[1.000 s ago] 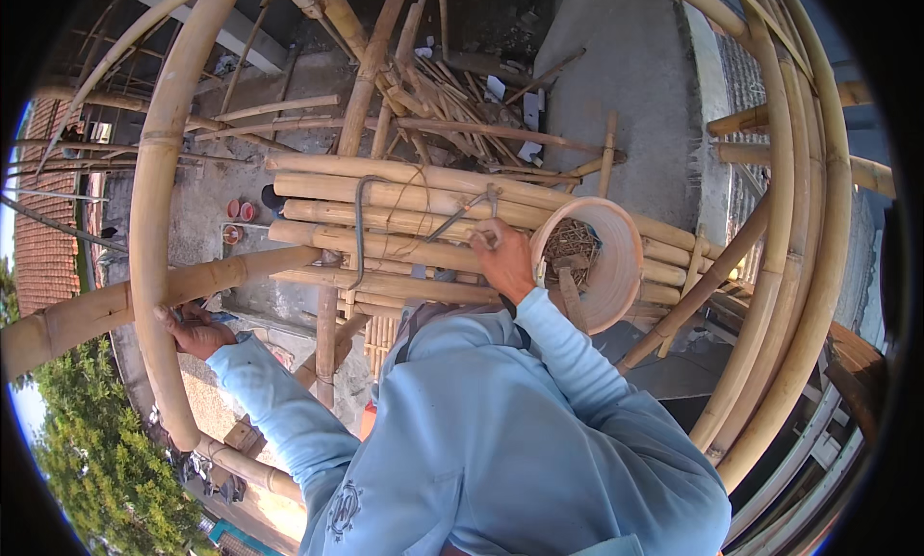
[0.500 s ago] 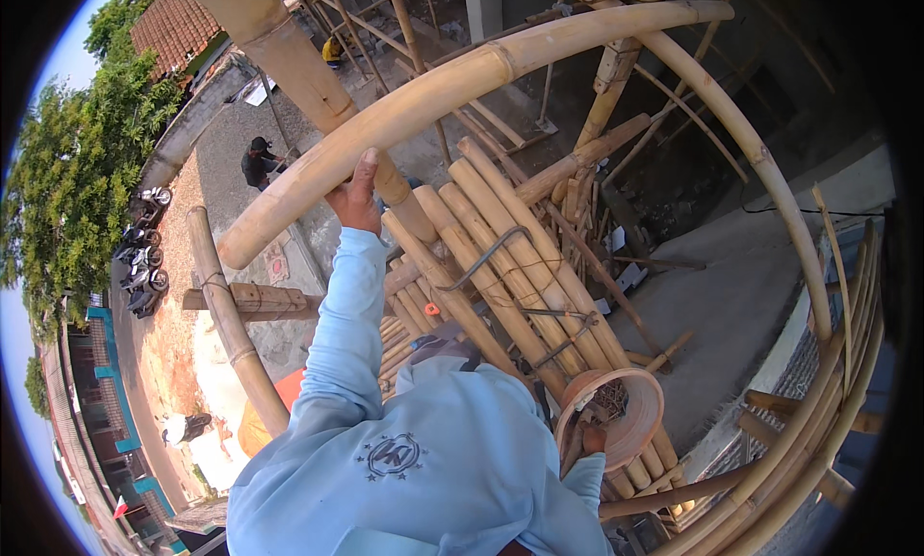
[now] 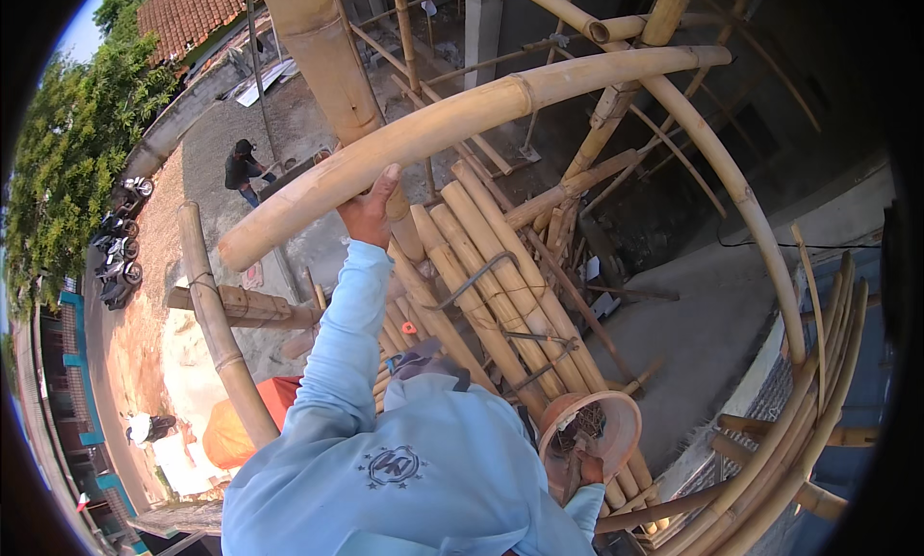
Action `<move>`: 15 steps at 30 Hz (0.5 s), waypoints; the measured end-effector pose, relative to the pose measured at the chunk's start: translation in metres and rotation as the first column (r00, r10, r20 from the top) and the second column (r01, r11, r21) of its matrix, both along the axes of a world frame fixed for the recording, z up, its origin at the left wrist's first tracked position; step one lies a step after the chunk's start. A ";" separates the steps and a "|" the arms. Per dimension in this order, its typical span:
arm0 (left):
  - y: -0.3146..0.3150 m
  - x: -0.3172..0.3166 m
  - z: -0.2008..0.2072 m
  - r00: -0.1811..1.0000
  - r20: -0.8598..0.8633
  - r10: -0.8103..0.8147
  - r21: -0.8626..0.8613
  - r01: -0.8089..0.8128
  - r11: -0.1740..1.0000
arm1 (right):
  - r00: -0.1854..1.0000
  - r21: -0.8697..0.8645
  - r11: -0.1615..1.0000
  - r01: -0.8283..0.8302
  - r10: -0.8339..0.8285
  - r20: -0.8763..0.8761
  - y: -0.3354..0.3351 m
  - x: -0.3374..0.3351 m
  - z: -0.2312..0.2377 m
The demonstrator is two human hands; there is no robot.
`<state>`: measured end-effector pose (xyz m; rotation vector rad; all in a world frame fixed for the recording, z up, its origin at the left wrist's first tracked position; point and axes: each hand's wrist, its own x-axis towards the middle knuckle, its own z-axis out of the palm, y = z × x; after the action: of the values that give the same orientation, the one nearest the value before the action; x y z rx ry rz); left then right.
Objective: The person assembles a bamboo scaffolding structure by positioning bamboo poles and securing them with wire. They use a hammer to drive nails into the joints and a plier to twist and tighten the wire bindings. The work continues on an elevated platform with other workers visible below.
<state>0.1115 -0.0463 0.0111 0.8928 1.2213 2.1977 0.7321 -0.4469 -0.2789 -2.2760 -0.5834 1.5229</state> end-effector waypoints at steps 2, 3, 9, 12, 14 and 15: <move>-0.006 0.000 0.010 0.998 -0.060 0.025 -0.019 -0.027 0.999 | 0.951 -0.060 0.960 0.275 -0.280 -0.131 0.015 -0.018 0.056; -0.009 0.004 0.018 0.996 -0.082 0.035 -0.040 -0.038 0.998 | 0.925 -0.051 0.941 0.335 -0.339 -0.174 0.018 -0.024 0.080; -0.004 0.005 0.011 1.000 -0.026 -0.006 -0.036 0.005 0.999 | 0.905 0.036 0.904 0.425 -0.425 -0.009 0.015 -0.018 0.150; -0.007 0.006 0.017 0.998 0.068 -0.019 -0.104 0.026 0.994 | 0.915 0.298 0.913 0.278 -0.347 0.208 0.033 -0.033 0.190; -0.018 0.013 0.031 0.991 0.127 -0.050 -0.188 0.074 0.979 | 0.836 0.538 0.832 0.137 -0.388 0.388 0.069 -0.070 0.229; -0.023 0.015 0.043 0.985 0.154 -0.076 -0.217 0.109 0.970 | 0.792 0.627 0.777 0.049 -0.413 0.450 0.085 -0.079 0.233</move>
<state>0.1265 -0.0696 0.0543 0.6727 1.2993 1.9657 0.6532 -0.3614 -0.0456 -2.1429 -0.7454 0.3975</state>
